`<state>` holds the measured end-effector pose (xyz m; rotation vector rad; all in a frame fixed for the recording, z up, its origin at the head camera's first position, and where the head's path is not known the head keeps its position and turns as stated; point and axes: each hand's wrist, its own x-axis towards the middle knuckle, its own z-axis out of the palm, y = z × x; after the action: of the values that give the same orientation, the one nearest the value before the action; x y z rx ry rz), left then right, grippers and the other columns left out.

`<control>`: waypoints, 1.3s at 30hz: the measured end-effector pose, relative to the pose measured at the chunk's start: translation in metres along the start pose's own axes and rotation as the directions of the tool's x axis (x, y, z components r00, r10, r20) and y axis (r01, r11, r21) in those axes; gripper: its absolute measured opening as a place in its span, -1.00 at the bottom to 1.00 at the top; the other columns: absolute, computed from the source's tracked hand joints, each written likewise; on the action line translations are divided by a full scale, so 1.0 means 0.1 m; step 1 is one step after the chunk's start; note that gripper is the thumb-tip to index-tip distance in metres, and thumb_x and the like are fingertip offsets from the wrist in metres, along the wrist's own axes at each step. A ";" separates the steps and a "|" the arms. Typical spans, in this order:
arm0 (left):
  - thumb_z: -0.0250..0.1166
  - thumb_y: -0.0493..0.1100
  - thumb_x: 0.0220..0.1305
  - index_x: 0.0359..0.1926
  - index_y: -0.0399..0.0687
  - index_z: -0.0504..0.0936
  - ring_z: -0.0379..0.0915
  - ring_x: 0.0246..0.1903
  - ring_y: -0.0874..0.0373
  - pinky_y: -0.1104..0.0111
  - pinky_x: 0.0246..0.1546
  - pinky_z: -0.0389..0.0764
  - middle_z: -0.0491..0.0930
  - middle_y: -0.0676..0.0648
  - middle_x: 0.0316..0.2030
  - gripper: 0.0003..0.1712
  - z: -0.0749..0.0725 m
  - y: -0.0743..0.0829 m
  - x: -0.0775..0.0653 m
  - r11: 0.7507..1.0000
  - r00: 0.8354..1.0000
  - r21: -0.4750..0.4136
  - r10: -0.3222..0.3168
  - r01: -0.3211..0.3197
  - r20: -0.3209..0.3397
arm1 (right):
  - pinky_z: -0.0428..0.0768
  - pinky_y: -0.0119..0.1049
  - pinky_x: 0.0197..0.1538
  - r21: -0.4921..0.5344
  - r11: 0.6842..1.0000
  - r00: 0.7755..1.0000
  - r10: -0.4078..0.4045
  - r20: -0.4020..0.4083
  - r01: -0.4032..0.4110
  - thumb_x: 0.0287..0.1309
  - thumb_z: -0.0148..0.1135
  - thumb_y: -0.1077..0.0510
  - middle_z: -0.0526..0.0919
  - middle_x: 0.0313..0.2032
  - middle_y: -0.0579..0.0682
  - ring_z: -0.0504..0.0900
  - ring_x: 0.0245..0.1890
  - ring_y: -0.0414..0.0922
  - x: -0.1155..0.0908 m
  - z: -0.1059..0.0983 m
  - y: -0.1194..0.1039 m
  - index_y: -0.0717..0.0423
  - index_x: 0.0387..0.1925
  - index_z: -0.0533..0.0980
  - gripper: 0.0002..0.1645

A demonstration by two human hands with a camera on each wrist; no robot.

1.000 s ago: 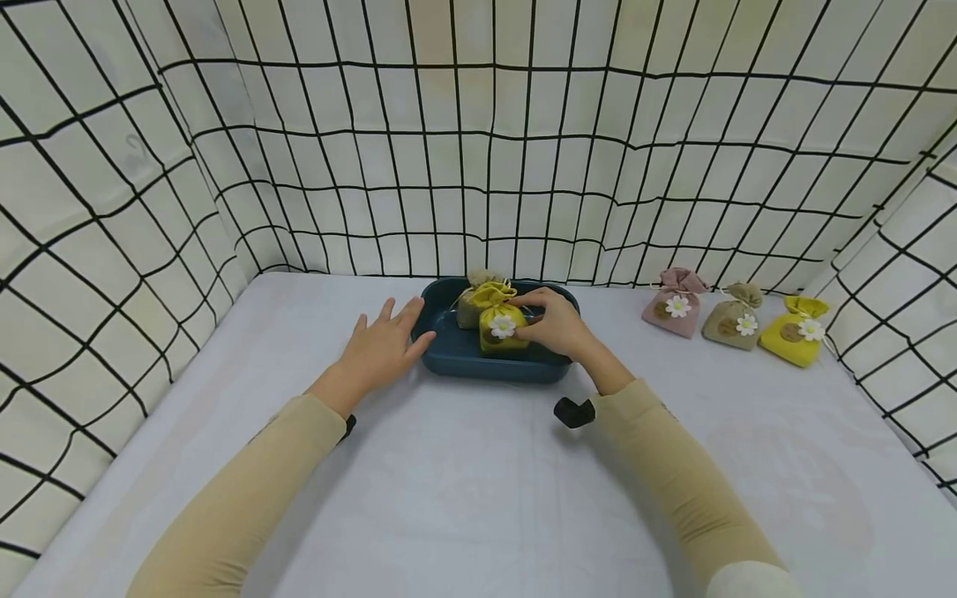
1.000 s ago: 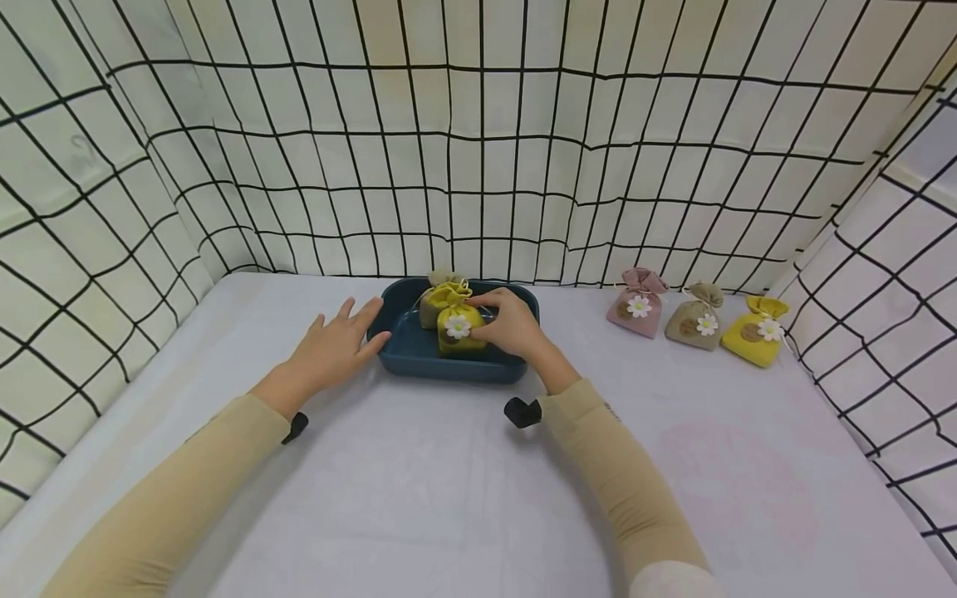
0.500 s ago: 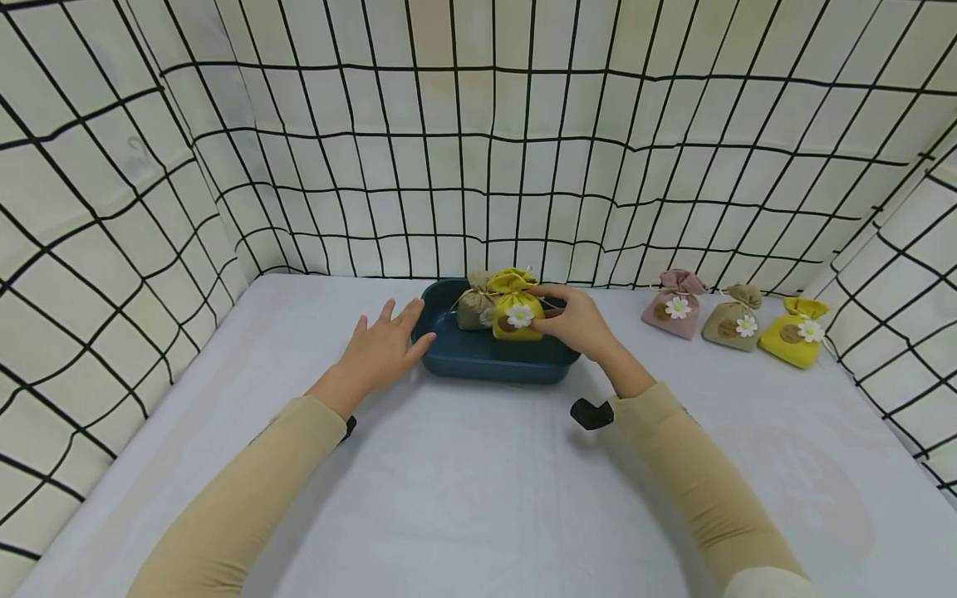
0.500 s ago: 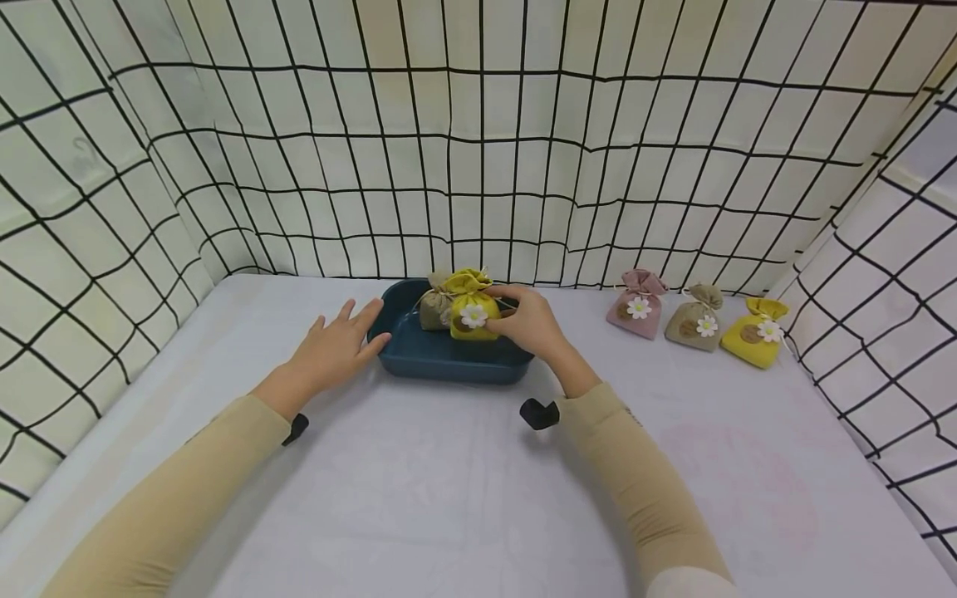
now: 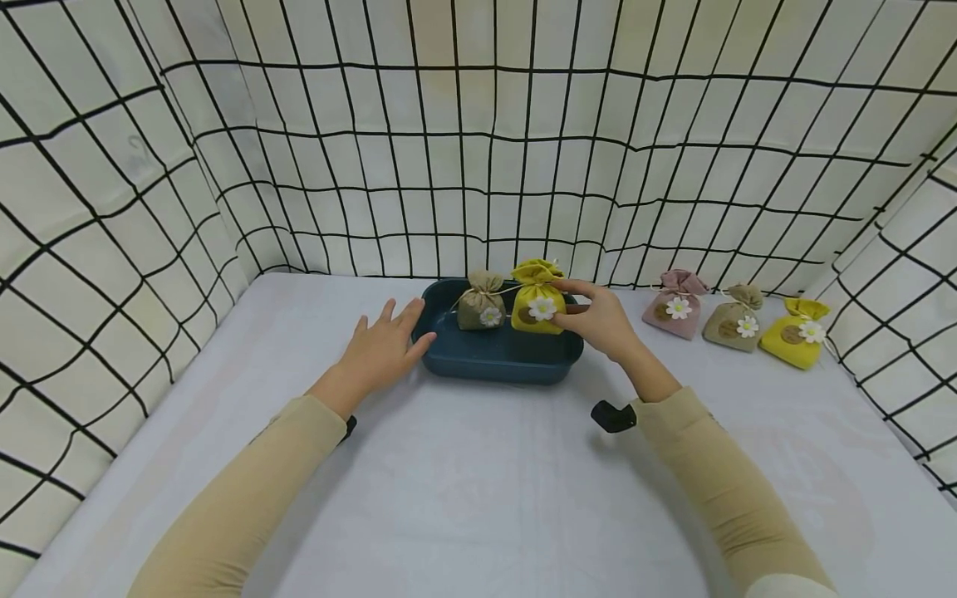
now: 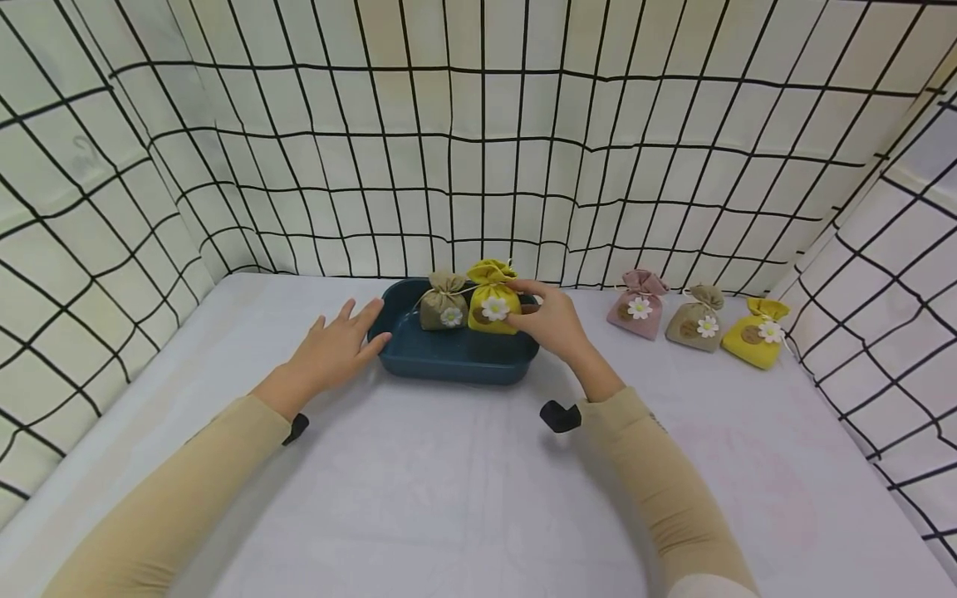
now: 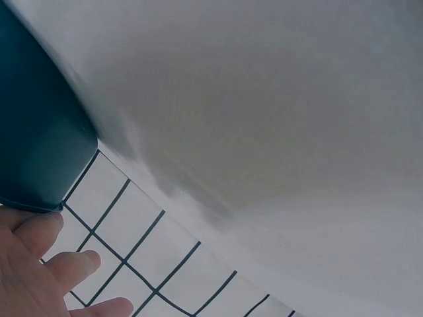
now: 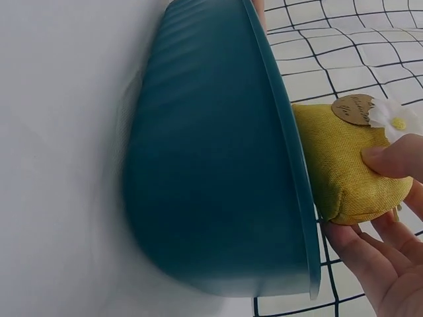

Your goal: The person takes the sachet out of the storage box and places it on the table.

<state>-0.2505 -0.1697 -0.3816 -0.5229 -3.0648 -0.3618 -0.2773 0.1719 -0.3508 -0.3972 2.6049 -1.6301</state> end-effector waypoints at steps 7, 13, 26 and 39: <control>-0.08 0.22 0.62 0.63 -0.20 -0.02 -0.21 0.56 -0.30 -0.41 0.38 -0.08 0.07 -0.21 0.57 -0.15 0.00 0.00 0.00 1.000 1.000 0.000 0.002 -0.002 -0.001 | 0.59 0.03 0.18 -0.003 1.000 1.000 -0.003 -0.008 0.003 0.27 0.34 0.31 0.37 0.42 0.22 0.57 0.24 0.21 -0.05 -0.09 0.04 0.22 0.42 0.42 -0.31; -0.08 0.22 0.62 0.64 -0.19 -0.03 -0.21 0.56 -0.29 -0.40 0.38 -0.09 0.07 -0.21 0.57 -0.15 -0.01 0.00 0.00 1.000 1.000 -0.002 0.001 -0.001 -0.003 | 0.55 0.04 0.23 0.013 1.000 1.000 0.000 -0.009 0.000 0.28 0.33 0.30 0.37 0.41 0.24 0.53 0.28 0.21 -0.10 -0.17 0.05 0.24 0.44 0.39 -0.29; -0.09 0.22 0.62 0.64 -0.20 -0.03 -0.22 0.56 -0.29 -0.40 0.38 -0.10 0.06 -0.21 0.57 -0.16 -0.02 0.01 0.00 1.000 1.000 -0.004 0.000 0.000 0.010 | 0.57 0.03 0.19 0.000 1.000 1.000 -0.006 0.013 0.006 0.29 0.32 0.32 0.36 0.41 0.27 0.52 0.29 0.23 -0.18 -0.31 0.01 0.28 0.44 0.37 -0.29; -0.10 0.21 0.63 0.63 -0.21 -0.04 -0.22 0.56 -0.31 -0.40 0.38 -0.10 0.05 -0.23 0.57 -0.16 -0.01 0.01 0.00 1.000 1.000 0.001 0.000 0.000 0.011 | 0.57 0.06 0.20 -0.036 0.999 0.999 0.028 -0.021 -0.029 0.30 0.31 0.30 0.35 0.44 0.20 0.51 0.30 0.20 -0.23 -0.46 0.03 0.23 0.44 0.39 -0.30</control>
<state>-0.2502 -0.1691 -0.3803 -0.5268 -3.0756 -0.3579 -0.2631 0.2188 -0.3357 -0.3451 2.6461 -1.5887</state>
